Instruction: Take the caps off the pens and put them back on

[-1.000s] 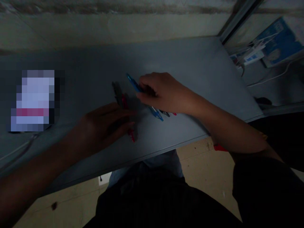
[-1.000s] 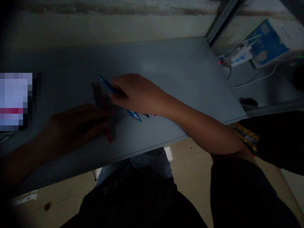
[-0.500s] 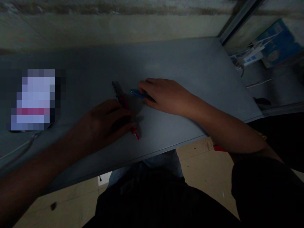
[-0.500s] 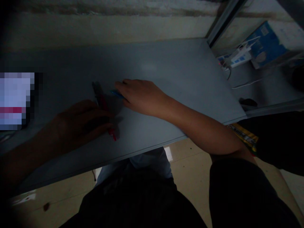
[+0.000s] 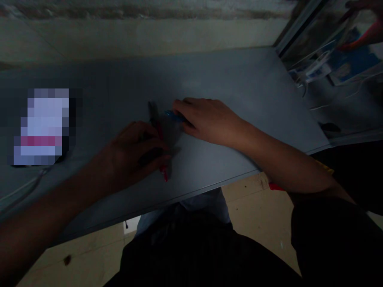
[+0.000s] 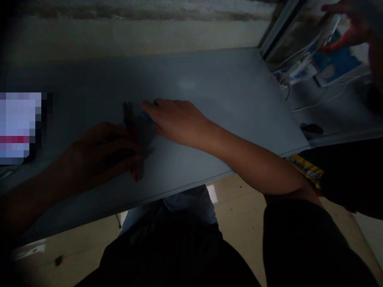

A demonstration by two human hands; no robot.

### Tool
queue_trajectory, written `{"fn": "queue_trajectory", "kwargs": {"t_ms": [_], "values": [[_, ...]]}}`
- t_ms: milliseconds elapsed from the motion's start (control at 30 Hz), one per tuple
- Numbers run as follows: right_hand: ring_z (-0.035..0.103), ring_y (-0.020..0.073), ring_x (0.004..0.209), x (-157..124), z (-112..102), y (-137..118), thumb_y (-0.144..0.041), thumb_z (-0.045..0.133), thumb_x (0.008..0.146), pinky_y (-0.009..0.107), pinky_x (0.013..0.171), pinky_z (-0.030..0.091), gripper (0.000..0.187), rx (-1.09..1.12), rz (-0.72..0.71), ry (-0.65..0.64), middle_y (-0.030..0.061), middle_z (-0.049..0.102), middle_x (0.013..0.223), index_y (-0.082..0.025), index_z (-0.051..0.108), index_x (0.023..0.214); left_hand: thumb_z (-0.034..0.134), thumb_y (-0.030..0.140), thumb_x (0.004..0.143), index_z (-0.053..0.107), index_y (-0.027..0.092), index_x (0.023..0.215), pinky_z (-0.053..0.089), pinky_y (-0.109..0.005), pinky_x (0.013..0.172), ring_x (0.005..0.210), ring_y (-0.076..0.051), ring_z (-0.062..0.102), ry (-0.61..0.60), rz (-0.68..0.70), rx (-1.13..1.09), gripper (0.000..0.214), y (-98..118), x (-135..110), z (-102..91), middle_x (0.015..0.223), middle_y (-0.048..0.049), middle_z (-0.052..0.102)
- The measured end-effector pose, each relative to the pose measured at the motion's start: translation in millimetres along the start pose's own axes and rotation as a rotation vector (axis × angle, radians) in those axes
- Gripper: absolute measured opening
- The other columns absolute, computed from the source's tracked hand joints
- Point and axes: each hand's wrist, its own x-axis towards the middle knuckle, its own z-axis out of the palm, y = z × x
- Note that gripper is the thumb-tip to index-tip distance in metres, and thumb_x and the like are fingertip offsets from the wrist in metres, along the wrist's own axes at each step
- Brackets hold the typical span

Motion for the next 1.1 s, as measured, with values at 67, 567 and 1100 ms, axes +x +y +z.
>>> {"fn": "queue_trajectory", "kwargs": {"t_ms": [67,567,1100], "values": [[0.07,0.0324,0.129,-0.2,2.1,1.3,-0.023,0.058,0.115,0.041,0.1,0.055,0.036,0.003,-0.036,0.025,0.0171,0.07,0.148,-0.015,0.061,0.15,0.061,0.042,0.121,0.077,0.023,0.118,0.061,-0.037,0.092,0.108,-0.023,0.068,-0.002,-0.01,-0.009,0.026,0.2,0.4,0.1,0.123,-0.0066,0.063],[0.058,0.0459,0.144,-6.4,5.4,7.8,-0.046,0.072,0.113,0.056,0.112,0.055,0.052,-0.023,0.07,0.076,0.0266,0.062,0.154,-0.01,0.063,0.149,0.064,0.039,0.119,0.079,0.025,0.123,0.06,-0.036,0.097,0.11,-0.024,0.068,0.004,-0.055,-0.049,0.021,-0.5,-2.2,2.7,0.124,-0.0067,0.065],[0.07,0.0294,0.121,-0.9,-2.5,5.5,-0.026,0.069,0.113,0.04,0.104,0.052,0.034,0.075,0.061,-0.015,0.0166,0.066,0.144,-0.011,0.065,0.143,0.06,0.028,0.119,0.079,0.025,0.125,0.062,-0.031,0.097,0.108,-0.019,0.071,-0.018,-0.07,-0.122,0.02,0.4,-3.1,1.3,0.127,-0.0052,0.067]]}}
